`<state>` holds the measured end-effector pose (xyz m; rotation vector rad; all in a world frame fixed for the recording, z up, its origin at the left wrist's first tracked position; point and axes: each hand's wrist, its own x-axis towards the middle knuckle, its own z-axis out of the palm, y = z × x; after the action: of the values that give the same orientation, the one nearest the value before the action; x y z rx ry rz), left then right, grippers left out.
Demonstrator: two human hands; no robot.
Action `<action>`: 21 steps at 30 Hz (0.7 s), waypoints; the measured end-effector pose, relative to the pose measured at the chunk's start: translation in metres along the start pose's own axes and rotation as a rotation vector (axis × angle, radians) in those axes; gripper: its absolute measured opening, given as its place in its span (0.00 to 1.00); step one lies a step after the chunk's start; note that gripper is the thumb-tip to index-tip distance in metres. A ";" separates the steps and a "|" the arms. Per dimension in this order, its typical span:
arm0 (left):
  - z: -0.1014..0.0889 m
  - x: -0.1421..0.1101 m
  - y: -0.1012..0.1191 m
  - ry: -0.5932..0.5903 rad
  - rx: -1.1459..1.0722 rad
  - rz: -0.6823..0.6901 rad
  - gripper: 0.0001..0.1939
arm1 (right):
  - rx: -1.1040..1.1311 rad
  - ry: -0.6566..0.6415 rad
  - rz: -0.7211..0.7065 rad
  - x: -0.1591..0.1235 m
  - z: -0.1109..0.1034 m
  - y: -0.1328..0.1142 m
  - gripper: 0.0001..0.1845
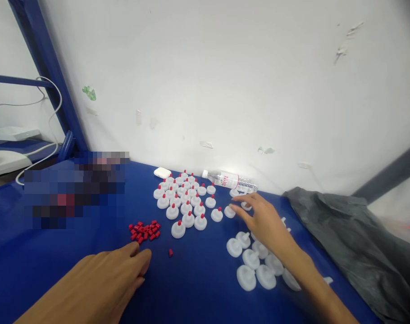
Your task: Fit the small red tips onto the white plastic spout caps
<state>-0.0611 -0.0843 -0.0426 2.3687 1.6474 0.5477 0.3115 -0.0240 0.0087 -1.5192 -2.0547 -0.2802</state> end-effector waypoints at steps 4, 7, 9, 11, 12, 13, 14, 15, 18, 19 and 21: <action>-0.018 0.014 0.021 0.020 0.025 0.025 0.17 | -0.191 -0.022 0.217 0.003 -0.018 0.009 0.17; -0.030 0.026 0.035 0.017 -0.025 0.097 0.17 | -0.250 -0.117 0.240 0.001 -0.016 0.016 0.16; -0.032 0.032 0.042 0.047 -0.047 0.153 0.17 | -0.235 -0.150 0.226 -0.002 -0.009 0.019 0.15; -0.030 0.035 0.046 0.080 -0.063 0.202 0.18 | -0.206 -0.165 0.221 -0.004 -0.002 0.020 0.15; -0.029 0.036 0.047 0.087 -0.070 0.219 0.18 | -0.188 -0.172 0.221 -0.005 0.001 0.020 0.15; -0.028 0.037 0.048 0.085 -0.076 0.232 0.18 | -0.168 -0.178 0.223 -0.005 0.002 0.020 0.14; -0.027 0.038 0.049 0.080 -0.082 0.240 0.17 | -0.146 -0.184 0.226 -0.005 0.003 0.021 0.14; -0.026 0.038 0.049 0.078 -0.088 0.247 0.17 | -0.126 -0.189 0.233 -0.005 0.004 0.022 0.13; -0.022 0.039 0.050 0.105 -0.129 0.288 0.14 | -0.080 -0.206 0.277 -0.005 0.006 0.027 0.10; -0.020 0.039 0.051 0.120 -0.149 0.306 0.13 | -0.069 -0.213 0.296 -0.004 0.007 0.030 0.10; -0.016 0.040 0.051 0.144 -0.184 0.333 0.13 | -0.047 -0.230 0.330 -0.004 0.009 0.034 0.09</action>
<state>-0.0118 -0.0664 -0.0013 2.5248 1.1935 0.9061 0.3408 -0.0115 -0.0067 -1.9645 -1.9312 -0.0259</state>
